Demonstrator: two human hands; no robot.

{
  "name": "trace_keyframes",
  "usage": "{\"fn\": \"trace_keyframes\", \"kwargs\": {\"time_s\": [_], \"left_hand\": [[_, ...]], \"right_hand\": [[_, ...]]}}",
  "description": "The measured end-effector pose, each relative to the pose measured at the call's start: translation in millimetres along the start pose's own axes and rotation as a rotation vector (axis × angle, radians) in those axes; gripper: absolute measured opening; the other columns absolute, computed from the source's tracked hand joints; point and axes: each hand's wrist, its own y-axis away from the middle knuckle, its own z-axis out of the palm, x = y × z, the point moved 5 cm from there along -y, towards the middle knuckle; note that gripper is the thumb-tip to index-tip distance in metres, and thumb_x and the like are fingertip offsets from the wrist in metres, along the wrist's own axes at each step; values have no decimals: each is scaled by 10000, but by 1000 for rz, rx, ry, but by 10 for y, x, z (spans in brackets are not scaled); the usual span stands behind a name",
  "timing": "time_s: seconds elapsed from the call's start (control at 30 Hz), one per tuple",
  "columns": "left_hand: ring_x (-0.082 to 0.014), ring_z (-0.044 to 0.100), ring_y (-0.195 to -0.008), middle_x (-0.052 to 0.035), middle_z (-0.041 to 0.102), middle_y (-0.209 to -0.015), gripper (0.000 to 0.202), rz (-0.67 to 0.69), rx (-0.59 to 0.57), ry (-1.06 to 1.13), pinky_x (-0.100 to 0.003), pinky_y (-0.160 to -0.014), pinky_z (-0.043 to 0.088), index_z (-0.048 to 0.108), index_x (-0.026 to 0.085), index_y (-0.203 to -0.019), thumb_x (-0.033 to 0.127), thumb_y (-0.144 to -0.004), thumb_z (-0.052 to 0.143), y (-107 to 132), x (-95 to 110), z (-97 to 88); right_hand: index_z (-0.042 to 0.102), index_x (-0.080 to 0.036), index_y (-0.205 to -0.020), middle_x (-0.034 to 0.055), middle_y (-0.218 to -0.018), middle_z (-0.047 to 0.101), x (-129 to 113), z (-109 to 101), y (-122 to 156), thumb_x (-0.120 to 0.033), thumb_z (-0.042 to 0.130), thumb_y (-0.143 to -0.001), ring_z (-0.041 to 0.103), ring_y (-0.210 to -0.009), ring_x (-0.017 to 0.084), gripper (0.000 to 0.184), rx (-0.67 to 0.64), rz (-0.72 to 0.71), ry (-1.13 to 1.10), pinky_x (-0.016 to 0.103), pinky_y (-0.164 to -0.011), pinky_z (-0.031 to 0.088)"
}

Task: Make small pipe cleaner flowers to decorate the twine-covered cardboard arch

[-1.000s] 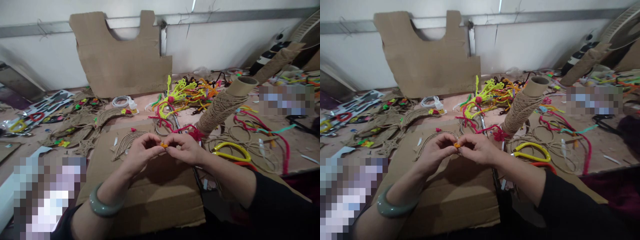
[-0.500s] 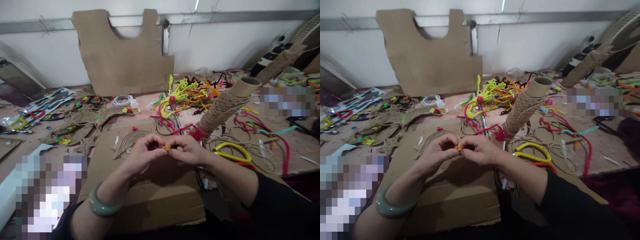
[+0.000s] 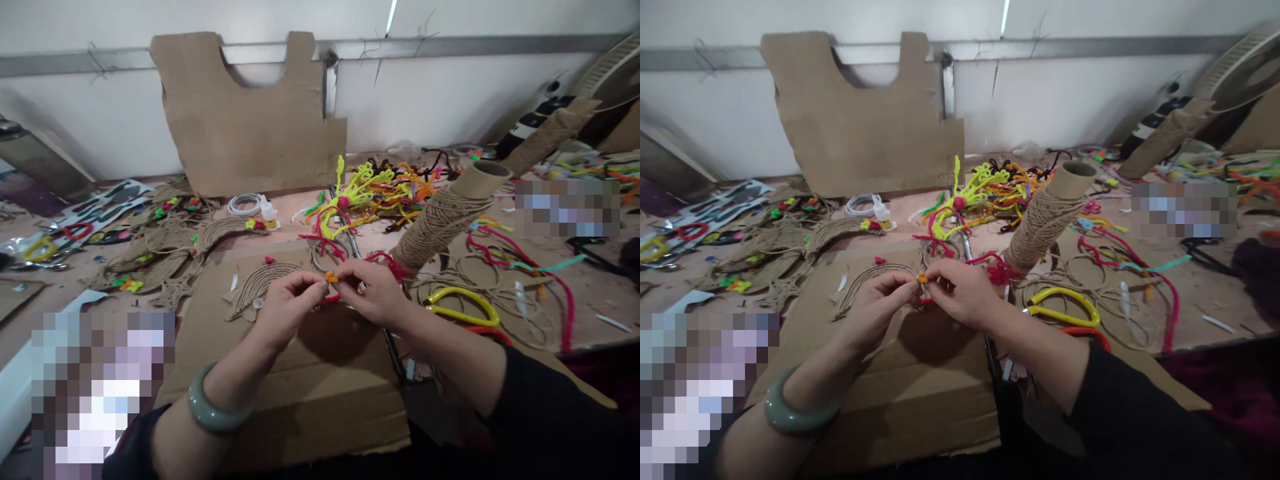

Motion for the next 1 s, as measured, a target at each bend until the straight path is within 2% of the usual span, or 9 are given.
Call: {"fn": "trace_keyframes", "kwargs": {"time_s": [0.13, 0.33, 0.53, 0.63, 0.8, 0.9, 1.0], "left_hand": [[-76, 535, -531, 18, 605, -562, 141, -46, 29, 18, -209, -561, 439, 636, 144, -646, 271, -704, 658, -21, -40, -13], [-81, 538, -539, 5, 611, -568, 222, -127, 43, 25, -212, -558, 425, 635, 137, -660, 351, -692, 681, -30, -116, -28], [-91, 532, -541, 2, 592, -558, 211, -172, -23, 59, -235, -587, 426, 615, 130, -635, 324, -698, 669, -28, -129, -4], [-88, 532, -535, 3, 595, -552, 178, -170, -16, 50, -231, -595, 425, 618, 129, -642, 295, -698, 654, -28, -102, -2], [-98, 541, -521, 5, 606, -545, 107, -122, 41, -101, -224, -556, 432, 632, 138, -658, 242, -676, 613, -32, -61, -34], [-117, 554, -538, -9, 624, -572, 117, -11, 59, -292, -239, -552, 445, 645, 146, -683, 233, -695, 567, -25, -13, -48], [-137, 578, -586, -32, 657, -627, 142, 133, 99, -489, -253, -571, 458, 658, 151, -708, 230, -718, 540, 2, 53, -55]], "right_hand": [[572, -163, -791, 17, -706, 635, 2, 39, 30, -85, 501, -770, 569, -632, 103, 108, 12, -120, 197, 197, -591, 425], [589, -171, -795, 38, -757, 641, -12, 73, 68, -139, 474, -843, 566, -676, 125, 128, -74, -235, 355, 222, -615, 419], [603, -176, -833, 46, -827, 655, -30, 44, 59, -116, 472, -850, 581, -719, 115, 146, -53, -246, 289, 208, -645, 436], [615, -194, -823, 36, -829, 662, -40, 47, 48, -122, 468, -856, 591, -720, 104, 167, -51, -257, 230, 201, -665, 448], [616, -191, -835, 43, -840, 673, 4, 88, 52, -130, 455, -861, 607, -760, 112, 174, -82, -206, 168, 211, -691, 462], [603, -172, -886, 44, -822, 671, 45, 84, 43, -125, 464, -848, 608, -749, 112, 152, -79, -117, 126, 209, -684, 459], [598, -160, -873, 28, -770, 658, 91, 49, 6, -154, 482, -835, 589, -680, 102, 123, -83, 37, 56, 198, -632, 447]]}}
